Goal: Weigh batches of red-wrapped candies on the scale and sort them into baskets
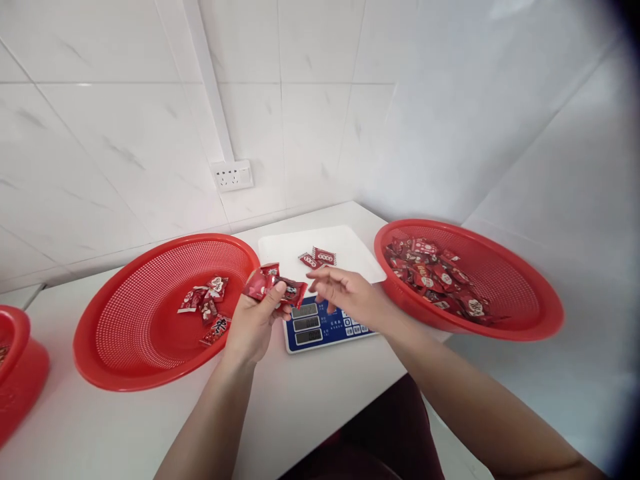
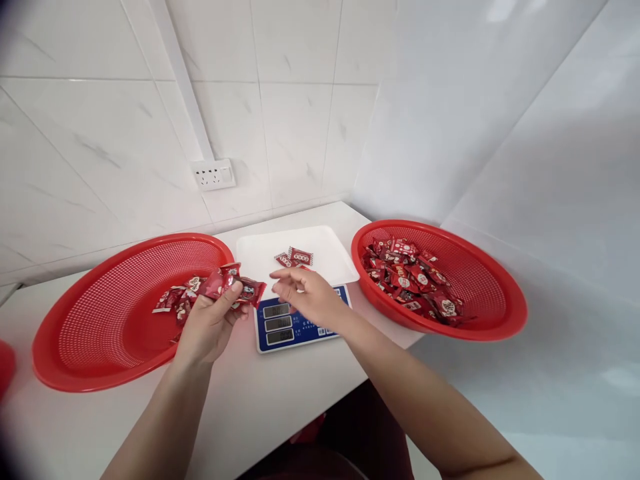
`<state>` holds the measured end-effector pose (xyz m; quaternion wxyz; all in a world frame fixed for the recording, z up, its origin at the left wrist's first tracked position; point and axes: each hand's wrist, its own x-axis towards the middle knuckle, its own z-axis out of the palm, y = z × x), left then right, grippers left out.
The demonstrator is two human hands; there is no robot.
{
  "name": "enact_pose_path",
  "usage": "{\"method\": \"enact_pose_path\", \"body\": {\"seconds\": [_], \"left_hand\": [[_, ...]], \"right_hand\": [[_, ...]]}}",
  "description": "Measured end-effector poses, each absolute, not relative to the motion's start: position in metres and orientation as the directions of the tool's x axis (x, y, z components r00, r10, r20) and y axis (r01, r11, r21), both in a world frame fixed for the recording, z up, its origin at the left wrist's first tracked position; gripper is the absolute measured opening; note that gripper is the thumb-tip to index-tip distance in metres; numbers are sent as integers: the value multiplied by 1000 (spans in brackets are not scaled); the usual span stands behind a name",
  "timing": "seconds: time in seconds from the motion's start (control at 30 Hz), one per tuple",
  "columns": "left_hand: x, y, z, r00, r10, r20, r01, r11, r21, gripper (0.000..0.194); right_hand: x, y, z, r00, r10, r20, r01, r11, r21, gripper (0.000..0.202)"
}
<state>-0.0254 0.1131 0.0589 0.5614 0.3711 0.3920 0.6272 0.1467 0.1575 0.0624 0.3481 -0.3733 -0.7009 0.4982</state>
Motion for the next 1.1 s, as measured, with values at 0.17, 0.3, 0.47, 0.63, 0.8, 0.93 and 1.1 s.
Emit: {"method": "enact_pose_path", "body": {"seconds": [0.17,0.3,0.47,0.63,0.8,0.93,1.1], "left_hand": [[-13,111,49,-18,995,94,-270,-95,958,38],[-17,118,48,-202,977,61,-345,-129,930,26],[-25,124,53,-211,974,-81,-524,-42,851,17],[-23,116,58,89,992,-90,-385,118,915,39],[-18,106,56,430,880,-199,14,214,977,58],[-18,110,51,340,924,-173,20,176,984,47],[-27,119,50,111,991,-70,23,68,997,21]], "right_hand": [[146,137,51,-476,878,49,56,86,-995,16],[152,157,41,-304,953,17,124,57,-991,14],[155,181,31,-179,983,33,245,77,-966,37],[152,161,37,-307,948,89,231,164,-959,44],[153,143,46,-458,884,95,174,195,-965,27],[160,154,39,-261,957,124,223,184,-957,27],[174,179,27,-46,988,149,399,154,-904,30]]}}
